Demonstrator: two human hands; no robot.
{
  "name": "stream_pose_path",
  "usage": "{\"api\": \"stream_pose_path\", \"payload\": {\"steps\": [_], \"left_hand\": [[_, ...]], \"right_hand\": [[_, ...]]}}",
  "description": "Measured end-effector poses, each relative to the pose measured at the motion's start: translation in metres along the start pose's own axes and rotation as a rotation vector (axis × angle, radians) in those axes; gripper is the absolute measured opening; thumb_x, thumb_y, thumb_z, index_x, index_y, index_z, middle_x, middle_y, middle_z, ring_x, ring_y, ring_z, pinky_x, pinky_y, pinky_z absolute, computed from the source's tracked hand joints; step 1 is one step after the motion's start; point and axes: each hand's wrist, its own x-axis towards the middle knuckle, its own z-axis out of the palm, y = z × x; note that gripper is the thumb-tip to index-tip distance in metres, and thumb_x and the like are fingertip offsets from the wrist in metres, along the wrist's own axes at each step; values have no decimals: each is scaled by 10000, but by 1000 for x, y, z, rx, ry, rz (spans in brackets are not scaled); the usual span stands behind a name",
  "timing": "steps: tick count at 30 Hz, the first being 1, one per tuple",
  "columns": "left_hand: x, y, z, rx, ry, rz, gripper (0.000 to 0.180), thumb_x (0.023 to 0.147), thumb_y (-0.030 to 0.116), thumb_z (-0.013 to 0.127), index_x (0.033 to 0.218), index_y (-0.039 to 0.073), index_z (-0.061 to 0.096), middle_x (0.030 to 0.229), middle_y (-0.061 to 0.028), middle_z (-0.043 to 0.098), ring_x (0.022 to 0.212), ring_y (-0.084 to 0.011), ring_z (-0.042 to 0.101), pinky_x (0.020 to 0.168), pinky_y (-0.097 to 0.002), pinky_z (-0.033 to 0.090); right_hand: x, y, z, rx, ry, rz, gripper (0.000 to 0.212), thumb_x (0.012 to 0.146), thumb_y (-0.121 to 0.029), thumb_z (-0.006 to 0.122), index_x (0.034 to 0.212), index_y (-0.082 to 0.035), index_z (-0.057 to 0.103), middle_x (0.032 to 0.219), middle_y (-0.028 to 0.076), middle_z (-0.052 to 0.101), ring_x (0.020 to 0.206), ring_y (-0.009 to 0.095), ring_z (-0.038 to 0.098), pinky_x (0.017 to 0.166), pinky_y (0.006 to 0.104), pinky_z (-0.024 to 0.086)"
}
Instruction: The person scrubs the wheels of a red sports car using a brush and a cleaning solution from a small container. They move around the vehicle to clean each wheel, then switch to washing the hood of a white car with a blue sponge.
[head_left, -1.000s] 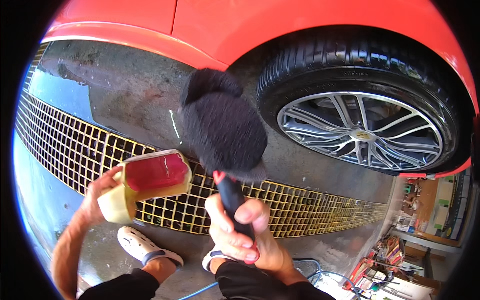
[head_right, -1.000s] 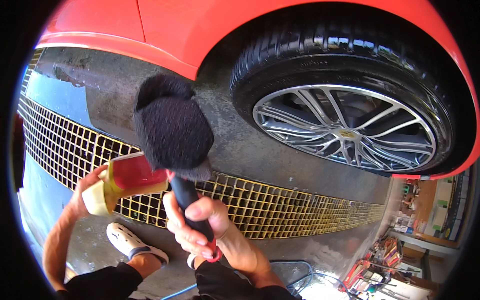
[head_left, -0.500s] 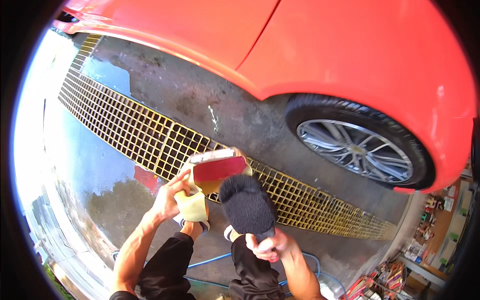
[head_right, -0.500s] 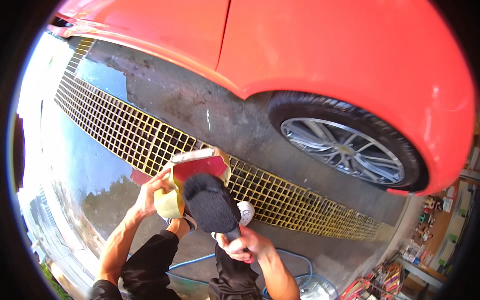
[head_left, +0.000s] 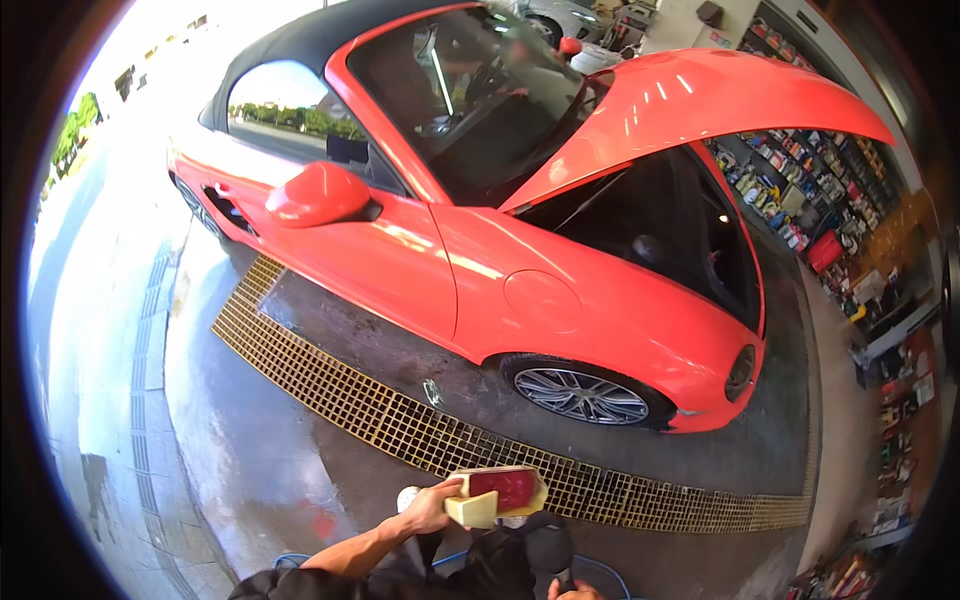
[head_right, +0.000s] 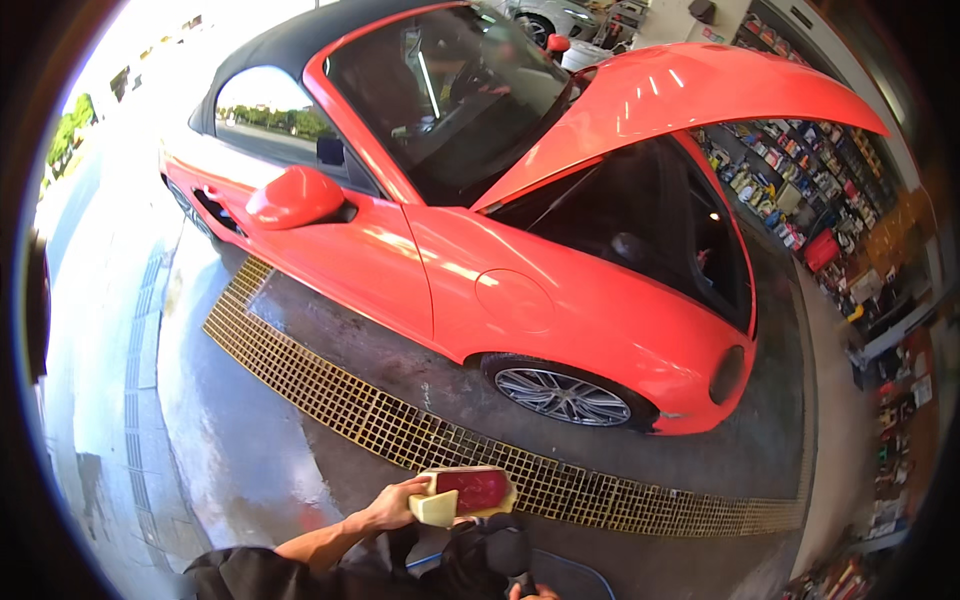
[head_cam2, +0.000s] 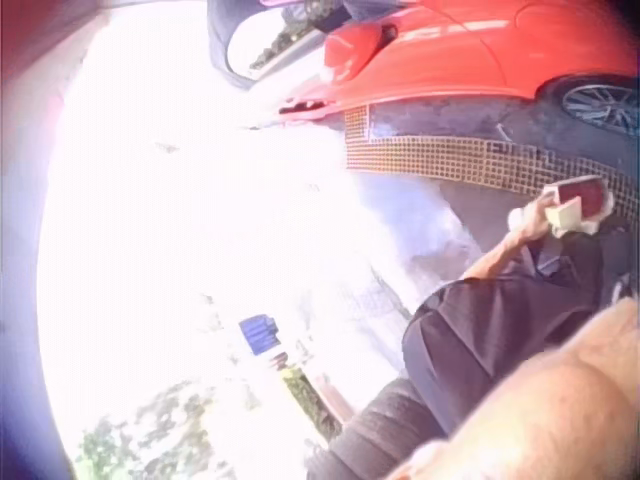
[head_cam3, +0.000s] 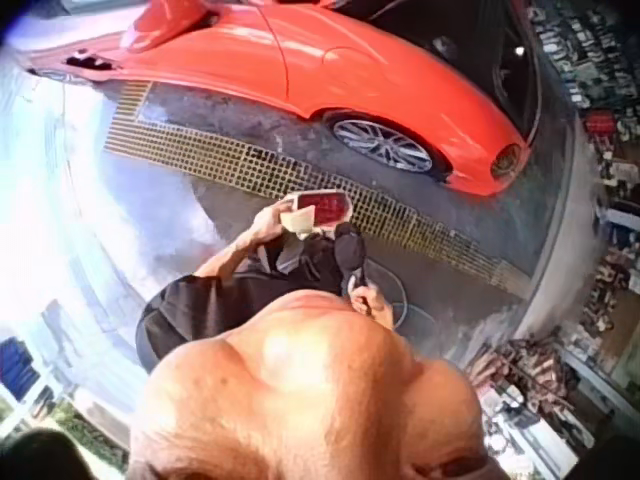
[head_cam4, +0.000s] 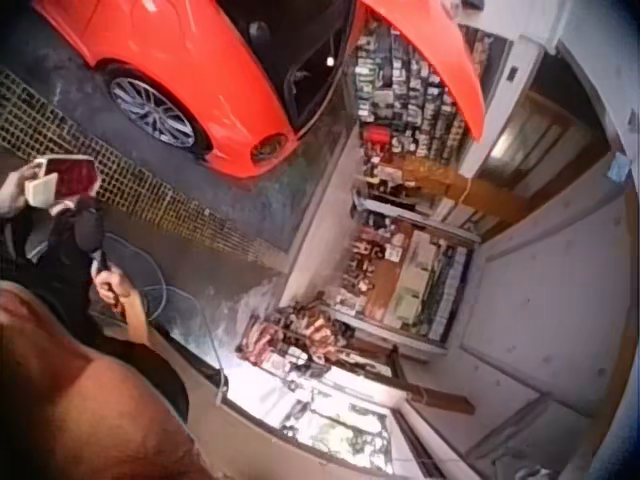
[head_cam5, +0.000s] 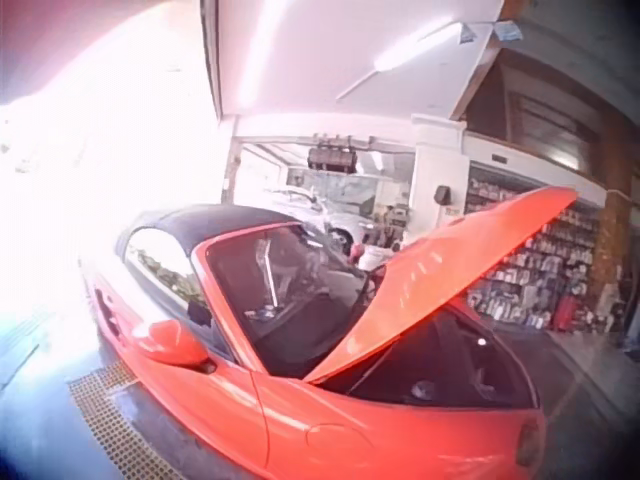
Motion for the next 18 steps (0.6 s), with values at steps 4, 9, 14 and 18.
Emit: {"api": "stream_pose_path", "payload": {"steps": [4,9,14,18], "left_hand": [[-5,96,32,138,-127,116,397,773,102,727,1168,67,695,1477,-158,570,1233,-407,629,1042,-448,524],[3,180,95,53,-208,51,695,741,55,712,1421,73,571,1211,-244,705,1167,-371,679,997,-414,537],[44,246,183,45,-231,171,716,764,96,760,1444,28,546,1266,-228,696,1201,-310,675,1037,-374,522],[77,314,251,-79,-228,94,801,763,116,860,1464,-27,499,1259,-183,706,1168,-216,668,1039,-348,518]], "right_hand": [[-56,95,-28,269,120,-197,302,888,-205,592,634,-173,433,488,-13,413,372,117,373,382,283,275],[-111,124,-41,494,182,-430,323,860,-219,613,593,-168,439,476,0,425,360,132,364,366,290,276],[-137,162,-152,519,247,-612,177,797,-108,614,938,-27,544,543,54,448,355,152,388,345,308,312],[-189,130,-232,585,351,-640,126,791,-75,595,894,-51,528,499,57,448,328,148,390,316,309,289]]}}
